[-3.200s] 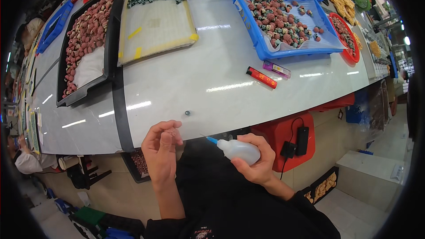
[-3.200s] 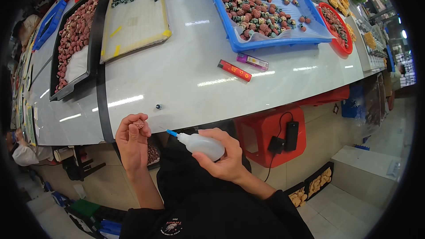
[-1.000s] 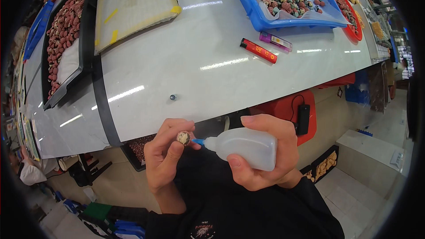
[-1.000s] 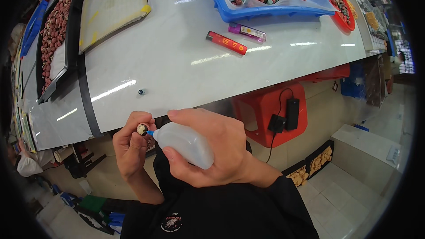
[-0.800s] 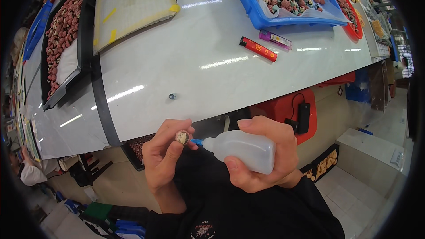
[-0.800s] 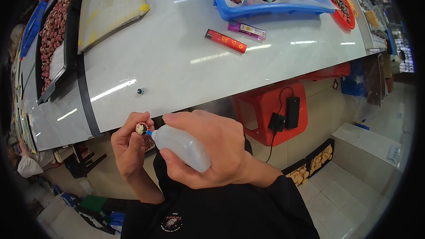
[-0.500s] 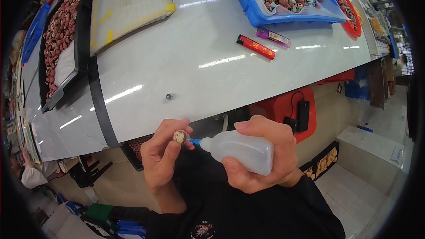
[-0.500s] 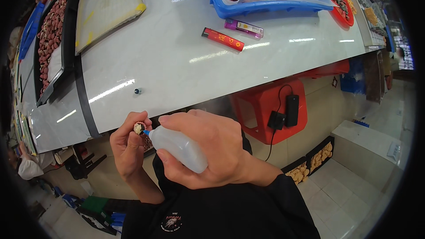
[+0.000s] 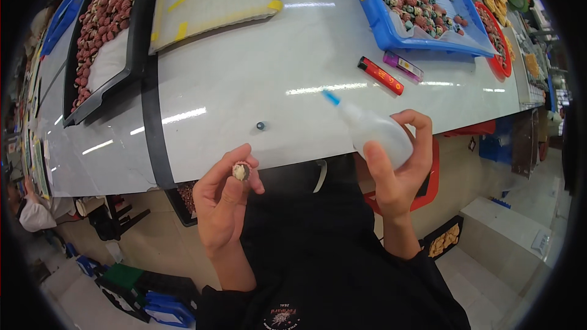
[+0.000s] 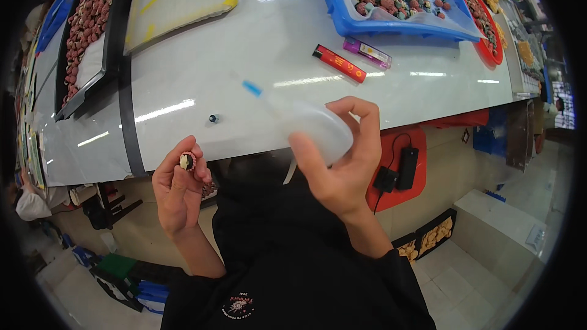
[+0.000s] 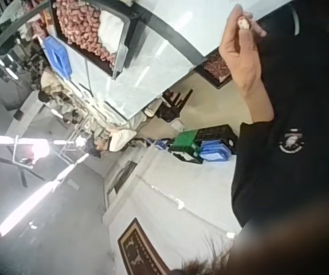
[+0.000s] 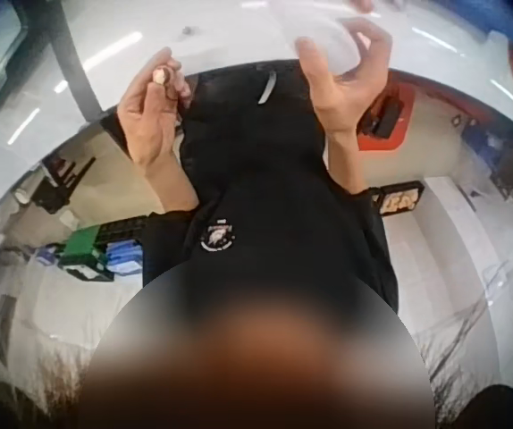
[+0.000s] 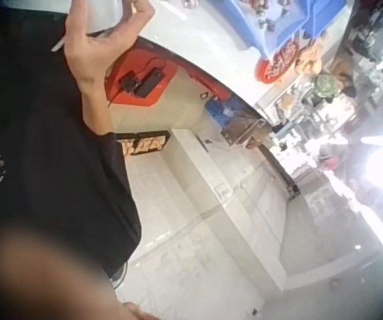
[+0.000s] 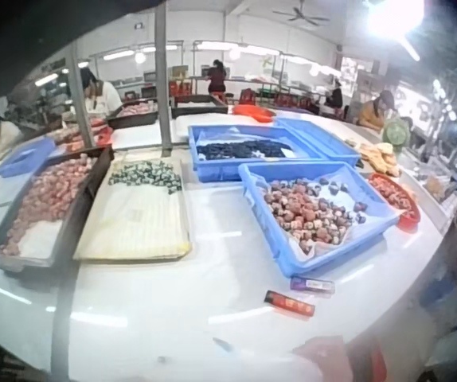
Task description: Applying glue to small plastic components and assembling them.
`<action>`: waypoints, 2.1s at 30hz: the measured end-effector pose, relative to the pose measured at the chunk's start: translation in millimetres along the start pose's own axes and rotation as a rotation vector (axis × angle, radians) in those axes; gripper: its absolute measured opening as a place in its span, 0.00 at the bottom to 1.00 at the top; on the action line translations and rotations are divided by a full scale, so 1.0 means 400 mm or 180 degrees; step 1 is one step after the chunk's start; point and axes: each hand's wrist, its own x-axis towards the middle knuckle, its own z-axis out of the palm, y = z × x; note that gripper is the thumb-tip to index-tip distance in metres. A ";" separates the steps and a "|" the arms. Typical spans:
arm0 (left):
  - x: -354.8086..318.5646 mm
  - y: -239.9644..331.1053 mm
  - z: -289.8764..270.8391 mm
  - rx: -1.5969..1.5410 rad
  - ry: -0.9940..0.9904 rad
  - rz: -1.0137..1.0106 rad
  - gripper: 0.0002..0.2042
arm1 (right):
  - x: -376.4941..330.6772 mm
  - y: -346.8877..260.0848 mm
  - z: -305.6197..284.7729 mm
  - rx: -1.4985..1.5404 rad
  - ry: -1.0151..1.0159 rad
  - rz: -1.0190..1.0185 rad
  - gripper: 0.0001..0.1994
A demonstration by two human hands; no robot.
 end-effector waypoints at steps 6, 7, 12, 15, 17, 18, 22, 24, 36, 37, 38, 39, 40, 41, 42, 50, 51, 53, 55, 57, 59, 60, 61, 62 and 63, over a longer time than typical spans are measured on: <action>0.003 0.001 -0.017 -0.0437 0.0270 0.0077 0.20 | 0.115 0.059 0.065 -0.0499 -0.0463 -0.0149 0.18; 0.006 0.001 -0.016 -0.0459 0.0159 0.0140 0.20 | 0.131 0.066 0.084 -0.0518 -0.0548 -0.0124 0.19; 0.030 0.007 -0.009 -0.0531 0.0463 0.0060 0.18 | 0.166 0.079 0.148 -0.0658 -0.0651 -0.0118 0.25; 0.043 0.004 -0.011 -0.0458 0.0504 0.0176 0.16 | 0.151 0.090 0.145 -0.1139 -0.0301 -0.0872 0.23; 0.046 0.003 -0.017 -0.0445 0.0373 0.0222 0.17 | 0.121 0.092 0.138 -0.1056 0.0049 -0.1216 0.23; 0.046 0.002 -0.021 -0.0426 0.0327 0.0176 0.18 | 0.099 0.088 0.130 -0.0953 0.0390 -0.1504 0.22; 0.048 0.001 -0.036 -0.0817 0.0294 0.0227 0.14 | 0.041 0.054 0.122 -0.1284 -0.0584 -0.1088 0.20; 0.049 -0.002 -0.034 -0.0829 0.0378 0.0120 0.14 | 0.037 0.045 0.147 -0.1815 -0.1347 -0.0900 0.18; 0.031 0.007 -0.024 -0.0805 0.0188 -0.0064 0.14 | 0.015 0.012 0.171 -0.1328 -0.1168 -0.0985 0.13; 0.028 0.006 -0.017 -0.0781 0.0142 -0.0095 0.14 | 0.009 0.002 0.161 -0.1160 -0.1062 -0.1078 0.14; 0.025 0.003 -0.009 -0.0725 0.0113 -0.0081 0.15 | 0.005 -0.008 0.152 -0.1131 -0.1048 -0.1110 0.14; 0.023 0.001 0.000 -0.0682 0.0124 -0.0081 0.15 | 0.002 -0.016 0.142 -0.1065 -0.1102 -0.1229 0.14; 0.020 0.000 0.008 -0.0659 0.0069 -0.0103 0.15 | -0.001 -0.023 0.135 -0.1051 -0.1166 -0.1244 0.14; 0.016 -0.002 0.015 -0.0608 0.0048 -0.0100 0.15 | -0.007 -0.029 0.131 -0.1004 -0.1130 -0.1310 0.14; 0.015 -0.003 0.021 -0.0607 0.0076 -0.0106 0.15 | -0.011 -0.034 0.128 -0.0989 -0.1102 -0.1413 0.15; 0.014 -0.013 0.041 -0.0650 -0.0367 -0.0046 0.15 | -0.030 -0.037 0.100 -0.0783 -0.0841 -0.1532 0.13; 0.016 -0.015 0.041 -0.0688 -0.0440 -0.0044 0.15 | -0.029 -0.034 0.098 -0.0793 -0.0828 -0.1660 0.13; 0.015 -0.019 0.044 -0.0592 -0.0429 -0.0055 0.15 | -0.028 -0.031 0.093 -0.0809 -0.0796 -0.1769 0.12; 0.015 -0.022 0.046 -0.0550 -0.0379 -0.0078 0.15 | -0.027 -0.029 0.089 -0.0953 -0.0881 -0.1781 0.11; 0.013 -0.021 0.048 -0.0383 -0.0377 0.0019 0.16 | -0.028 -0.035 0.076 -0.0927 -0.1001 -0.1798 0.11; 0.009 -0.017 0.050 -0.0152 -0.0405 0.0099 0.16 | -0.027 -0.039 0.068 -0.0927 -0.1123 -0.1764 0.11; 0.008 -0.016 0.052 -0.0010 -0.0367 0.0139 0.16 | -0.027 -0.040 0.065 -0.0877 -0.1126 -0.1761 0.10; 0.010 -0.015 0.053 0.0015 -0.0416 0.0163 0.16 | -0.024 -0.039 0.062 -0.0876 -0.1164 -0.1706 0.09; 0.013 -0.014 0.053 0.0073 -0.0433 0.0178 0.16 | -0.022 -0.038 0.060 -0.0834 -0.1120 -0.1762 0.09; 0.015 -0.014 0.053 0.0085 -0.0407 0.0142 0.16 | -0.021 -0.036 0.058 -0.0758 -0.1142 -0.1690 0.09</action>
